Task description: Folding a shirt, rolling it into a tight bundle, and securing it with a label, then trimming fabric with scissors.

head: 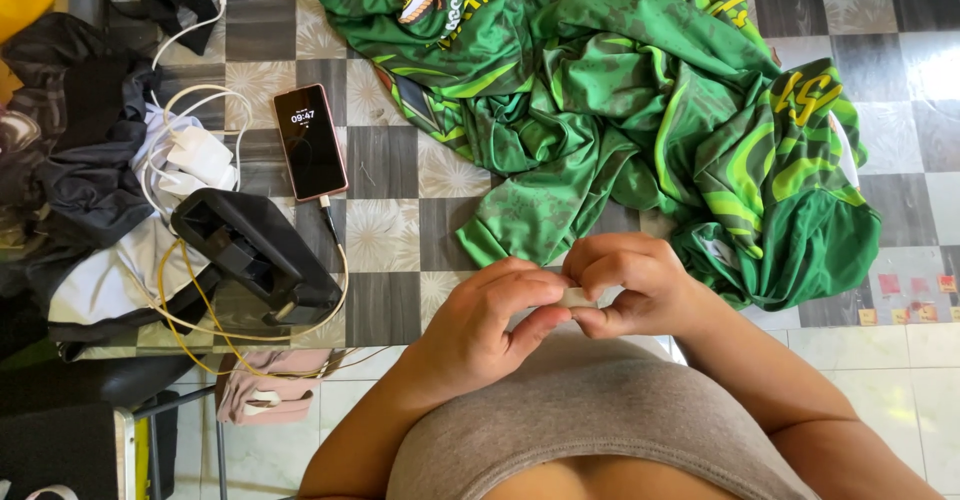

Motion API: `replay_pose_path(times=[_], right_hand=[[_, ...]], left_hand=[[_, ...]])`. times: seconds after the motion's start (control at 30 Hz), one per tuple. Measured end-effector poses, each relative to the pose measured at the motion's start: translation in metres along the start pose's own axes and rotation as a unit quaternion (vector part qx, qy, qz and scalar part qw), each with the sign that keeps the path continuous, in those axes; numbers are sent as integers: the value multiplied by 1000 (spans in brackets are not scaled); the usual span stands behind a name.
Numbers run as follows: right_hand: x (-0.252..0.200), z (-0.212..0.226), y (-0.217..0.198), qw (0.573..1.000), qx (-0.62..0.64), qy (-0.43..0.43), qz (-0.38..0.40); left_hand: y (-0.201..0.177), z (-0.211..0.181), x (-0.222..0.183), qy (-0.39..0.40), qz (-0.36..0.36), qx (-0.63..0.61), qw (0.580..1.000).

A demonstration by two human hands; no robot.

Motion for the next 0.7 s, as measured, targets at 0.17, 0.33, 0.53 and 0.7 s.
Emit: replay_pose_path(times=[0.17,0.33,0.53,0.7], right_hand=[[-2,-1,2,1000,-6,1,-18],[-6,-1,4,999,-2,13,-33],[-15,-2,3,999,-3,20,-50],[-35,-1,0,977,127,153,-73]], left_hand=[[-1,1,0,2,-8,5,1000],[-1,3,-3,-2,-13,4,1000],[0,4,-4,-2,-29,15,999],[-5,1,-4,-59,-52,21,997]])
Point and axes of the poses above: each hand's wrist, its own x-axis towards the middle knuckle, its own y-axis out of the palm, z = x × y, the point moved 1 cm from there along x, towards the middle knuckle, and after that the axes turned 13 degrees about -z, right-handed, at the moved point
